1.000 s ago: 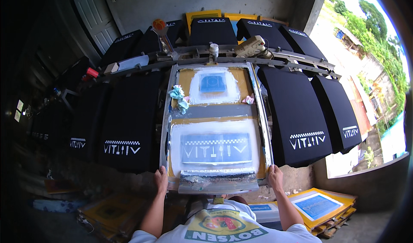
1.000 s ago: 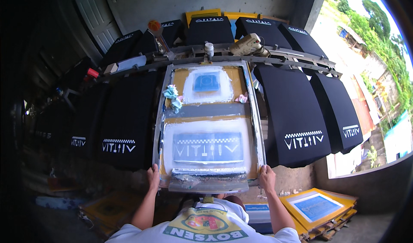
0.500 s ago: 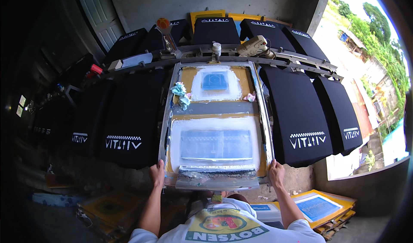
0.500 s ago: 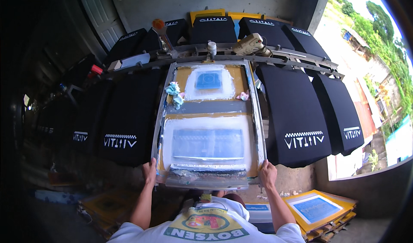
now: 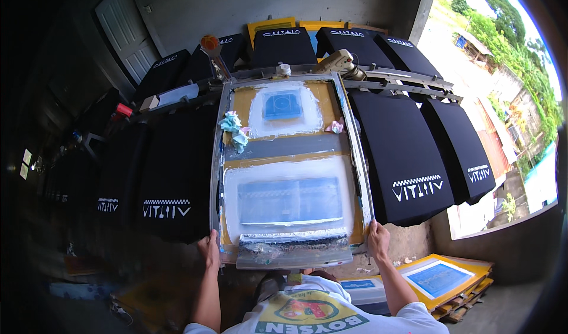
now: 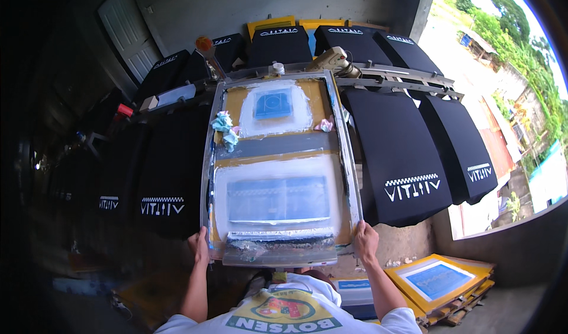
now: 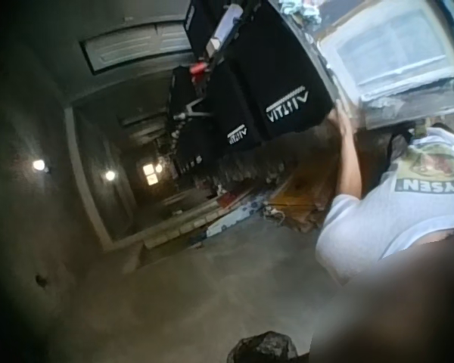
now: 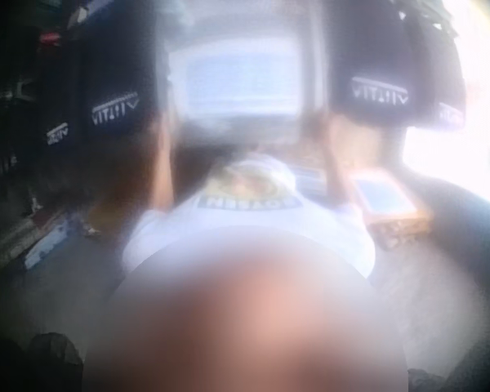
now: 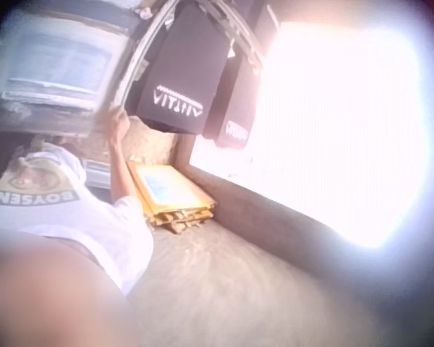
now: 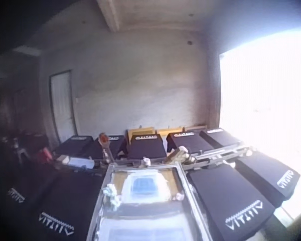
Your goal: The person uses a squeegee to pull white ink across a screen printing frame, transferring a logo onto a black t-shirt. The person repeats this process on multiple t-shirts arranged on a printing press.
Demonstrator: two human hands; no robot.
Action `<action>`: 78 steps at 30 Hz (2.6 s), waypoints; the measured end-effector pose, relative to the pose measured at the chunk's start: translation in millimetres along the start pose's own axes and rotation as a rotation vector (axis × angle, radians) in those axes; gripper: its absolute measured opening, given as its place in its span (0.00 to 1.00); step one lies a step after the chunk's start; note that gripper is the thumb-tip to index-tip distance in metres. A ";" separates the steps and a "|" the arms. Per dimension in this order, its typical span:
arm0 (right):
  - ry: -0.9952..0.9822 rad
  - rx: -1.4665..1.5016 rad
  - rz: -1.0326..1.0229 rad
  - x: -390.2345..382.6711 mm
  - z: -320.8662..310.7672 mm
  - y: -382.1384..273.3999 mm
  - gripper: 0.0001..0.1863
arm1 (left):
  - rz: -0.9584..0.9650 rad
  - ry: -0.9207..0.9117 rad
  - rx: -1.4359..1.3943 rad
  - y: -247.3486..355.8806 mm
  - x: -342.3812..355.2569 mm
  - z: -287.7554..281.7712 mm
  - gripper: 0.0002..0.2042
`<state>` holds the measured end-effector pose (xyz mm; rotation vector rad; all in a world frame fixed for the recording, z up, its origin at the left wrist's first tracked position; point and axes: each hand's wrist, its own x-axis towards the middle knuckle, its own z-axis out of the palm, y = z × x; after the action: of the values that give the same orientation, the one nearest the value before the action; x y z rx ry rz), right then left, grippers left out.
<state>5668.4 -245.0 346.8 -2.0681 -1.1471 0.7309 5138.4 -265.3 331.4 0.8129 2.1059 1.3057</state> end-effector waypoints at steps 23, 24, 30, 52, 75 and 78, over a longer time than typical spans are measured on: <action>0.073 0.199 -0.013 255.5 -672.9 46.8 0.23 | 0.107 0.018 0.057 530.4 -451.2 303.4 0.25; 0.085 0.200 -0.012 265.5 -699.4 51.1 0.23 | 0.093 0.023 0.028 549.4 -477.5 313.2 0.25; 0.024 0.127 0.007 286.7 -676.1 55.7 0.24 | 0.047 0.023 -0.020 558.4 -467.3 320.2 0.25; -0.046 0.133 0.043 285.8 -857.6 45.8 0.21 | 0.061 0.039 -0.057 675.5 -603.8 318.0 0.19; -0.011 0.061 0.053 -184.0 -568.8 17.8 0.22 | -0.007 0.016 -0.070 389.1 -527.4 -135.8 0.21; -0.001 0.073 0.066 -178.7 -522.4 -16.0 0.22 | 0.000 -0.002 -0.050 380.5 -464.0 -149.5 0.21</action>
<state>5957.8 -536.8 715.8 -2.0528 -1.0417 0.7944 5430.4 -555.5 792.8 0.7936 2.0631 1.3511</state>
